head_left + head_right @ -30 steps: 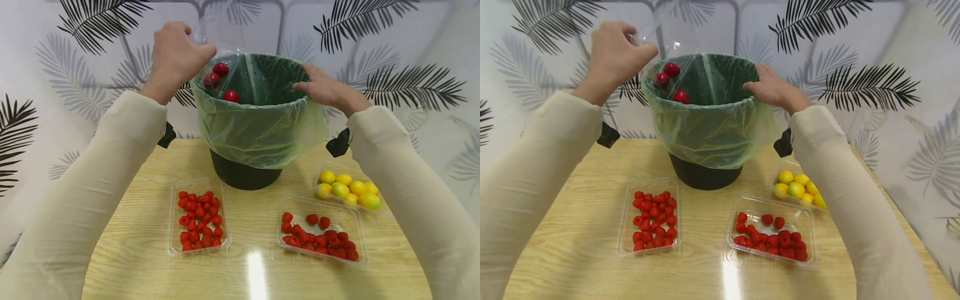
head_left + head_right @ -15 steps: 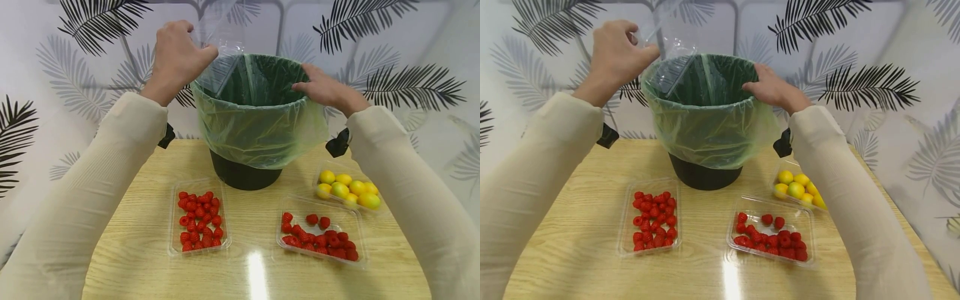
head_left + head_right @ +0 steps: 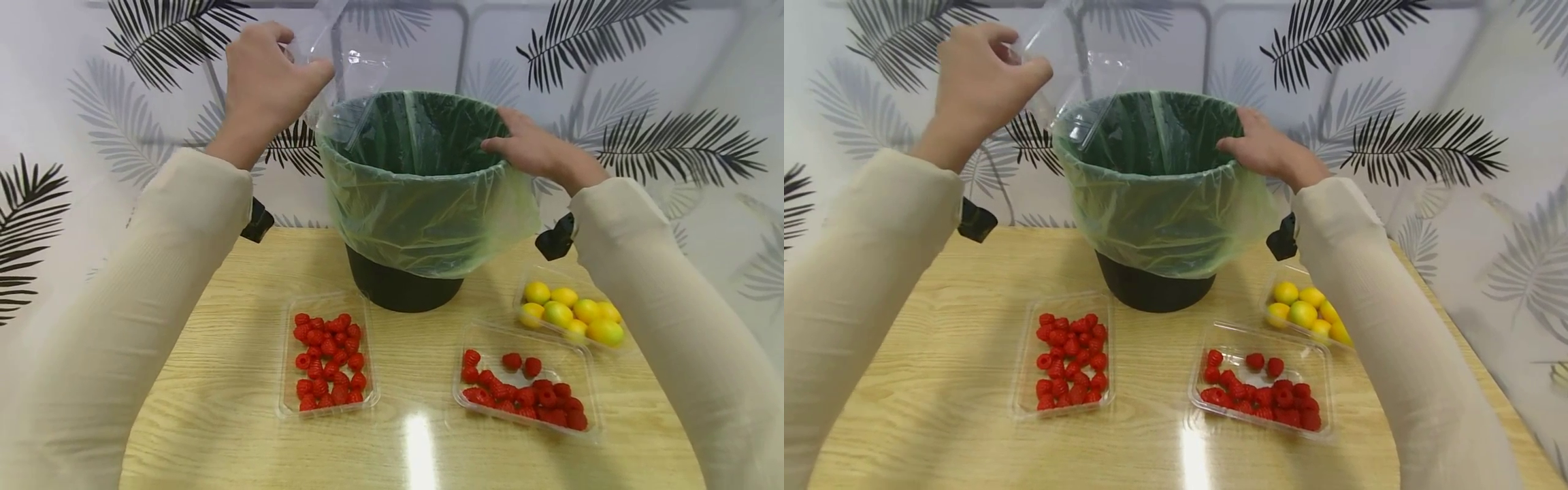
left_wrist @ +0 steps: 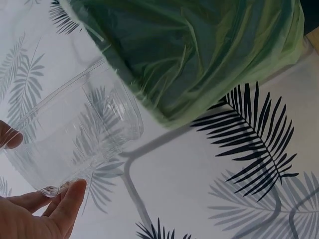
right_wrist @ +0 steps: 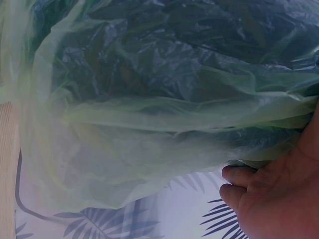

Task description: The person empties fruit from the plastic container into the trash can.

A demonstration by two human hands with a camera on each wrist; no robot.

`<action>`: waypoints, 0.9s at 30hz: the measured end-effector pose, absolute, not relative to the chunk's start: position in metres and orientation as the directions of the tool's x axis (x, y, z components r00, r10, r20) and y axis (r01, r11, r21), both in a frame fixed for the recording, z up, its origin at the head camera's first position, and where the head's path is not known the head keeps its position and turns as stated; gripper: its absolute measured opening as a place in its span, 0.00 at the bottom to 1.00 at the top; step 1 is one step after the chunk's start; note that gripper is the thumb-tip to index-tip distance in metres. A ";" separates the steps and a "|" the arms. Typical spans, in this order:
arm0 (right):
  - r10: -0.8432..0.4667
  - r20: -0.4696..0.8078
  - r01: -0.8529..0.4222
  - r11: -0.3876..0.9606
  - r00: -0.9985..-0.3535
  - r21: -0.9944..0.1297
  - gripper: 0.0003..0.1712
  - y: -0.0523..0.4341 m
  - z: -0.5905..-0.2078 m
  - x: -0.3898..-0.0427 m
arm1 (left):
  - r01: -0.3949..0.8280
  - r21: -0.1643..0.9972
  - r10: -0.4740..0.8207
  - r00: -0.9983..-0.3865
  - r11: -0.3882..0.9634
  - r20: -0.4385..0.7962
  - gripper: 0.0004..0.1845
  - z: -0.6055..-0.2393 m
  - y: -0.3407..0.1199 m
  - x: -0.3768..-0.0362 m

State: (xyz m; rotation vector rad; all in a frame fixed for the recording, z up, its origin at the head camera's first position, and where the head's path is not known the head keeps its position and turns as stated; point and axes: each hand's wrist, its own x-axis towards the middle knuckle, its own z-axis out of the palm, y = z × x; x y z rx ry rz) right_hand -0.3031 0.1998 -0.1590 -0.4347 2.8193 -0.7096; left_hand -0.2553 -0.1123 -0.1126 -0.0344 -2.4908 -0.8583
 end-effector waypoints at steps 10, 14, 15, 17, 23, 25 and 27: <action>-0.338 -0.104 -0.245 0.831 -0.935 -0.499 0.42 0.199 -0.159 -0.303 | 0.147 0.645 -0.231 -0.855 0.750 0.464 0.31 -0.104 -0.139 -0.245; -0.337 -0.100 -0.245 0.828 -0.936 -0.504 0.42 0.200 -0.161 -0.303 | 0.156 0.692 -0.265 -0.846 0.705 0.462 0.20 -0.104 -0.150 -0.239; -0.337 -0.099 -0.244 0.827 -0.936 -0.506 0.42 0.200 -0.162 -0.303 | 0.157 0.704 -0.273 -0.846 0.693 0.458 0.19 -0.104 -0.153 -0.237; -0.338 -0.096 -0.246 0.826 -0.936 -0.508 0.42 0.200 -0.163 -0.303 | 0.159 0.723 -0.289 -0.843 0.672 0.454 0.16 -0.105 -0.159 -0.233; -0.342 -0.088 -0.251 0.819 -0.936 -0.517 0.42 0.201 -0.163 -0.303 | 0.125 0.770 -0.342 -0.843 0.626 0.414 0.08 -0.112 -0.176 -0.220; -0.343 -0.088 -0.251 0.819 -0.935 -0.515 0.42 0.201 -0.163 -0.303 | 0.114 0.781 -0.358 -0.842 0.614 0.404 0.10 -0.116 -0.182 -0.218; -0.343 -0.090 -0.251 0.820 -0.935 -0.514 0.42 0.201 -0.164 -0.303 | 0.110 0.789 -0.371 -0.838 0.604 0.401 0.13 -0.120 -0.187 -0.216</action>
